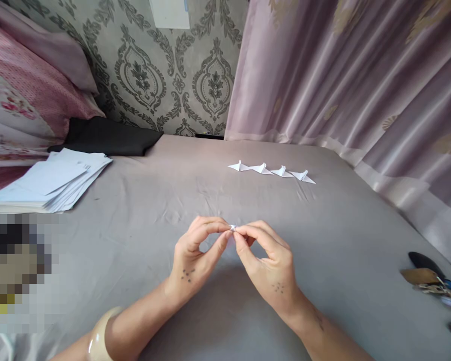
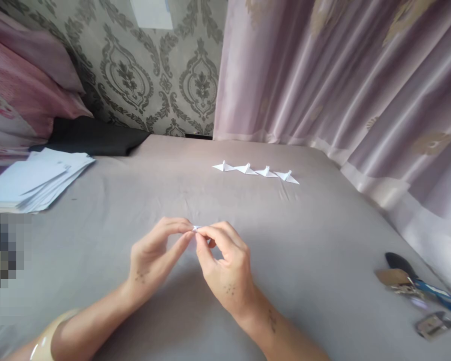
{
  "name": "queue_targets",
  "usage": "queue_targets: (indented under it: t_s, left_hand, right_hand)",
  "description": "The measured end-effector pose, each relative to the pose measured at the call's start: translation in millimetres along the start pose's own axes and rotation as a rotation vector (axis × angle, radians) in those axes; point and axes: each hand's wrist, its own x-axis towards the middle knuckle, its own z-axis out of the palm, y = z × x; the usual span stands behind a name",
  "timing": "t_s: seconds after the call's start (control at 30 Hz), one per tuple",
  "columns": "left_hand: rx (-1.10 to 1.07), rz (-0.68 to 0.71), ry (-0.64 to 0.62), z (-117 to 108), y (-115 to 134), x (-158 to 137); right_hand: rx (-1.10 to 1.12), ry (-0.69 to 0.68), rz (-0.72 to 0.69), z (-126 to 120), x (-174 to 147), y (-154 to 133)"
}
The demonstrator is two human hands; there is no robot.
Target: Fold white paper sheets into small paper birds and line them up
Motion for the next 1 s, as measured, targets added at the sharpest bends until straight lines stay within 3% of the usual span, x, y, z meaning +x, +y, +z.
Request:
queue_targets:
  t_s: [0.17,0.43,0.7,1.0]
  left_hand:
    - [-0.058,-0.096,-0.024,-1.2,0.8,1.7]
    - [-0.052,-0.048,-0.037,-2.8,0.5,1.7]
    - [-0.208,-0.145,-0.048,0.5,5.2,0.1]
    - [-0.133,0.013,-0.071,-2.5,2.1,1.6]
  right_hand:
    - [0.027,-0.061,0.040,-2.0,1.1,0.7]
    - [0.063,-0.060,0.067,-1.5,1.3,-2.4]
    - [0.058,-0.025,0.072,-3.1,1.8,-2.7]
    - [0.034,-0.020,0.114,-5.5,1.2,-4.5]
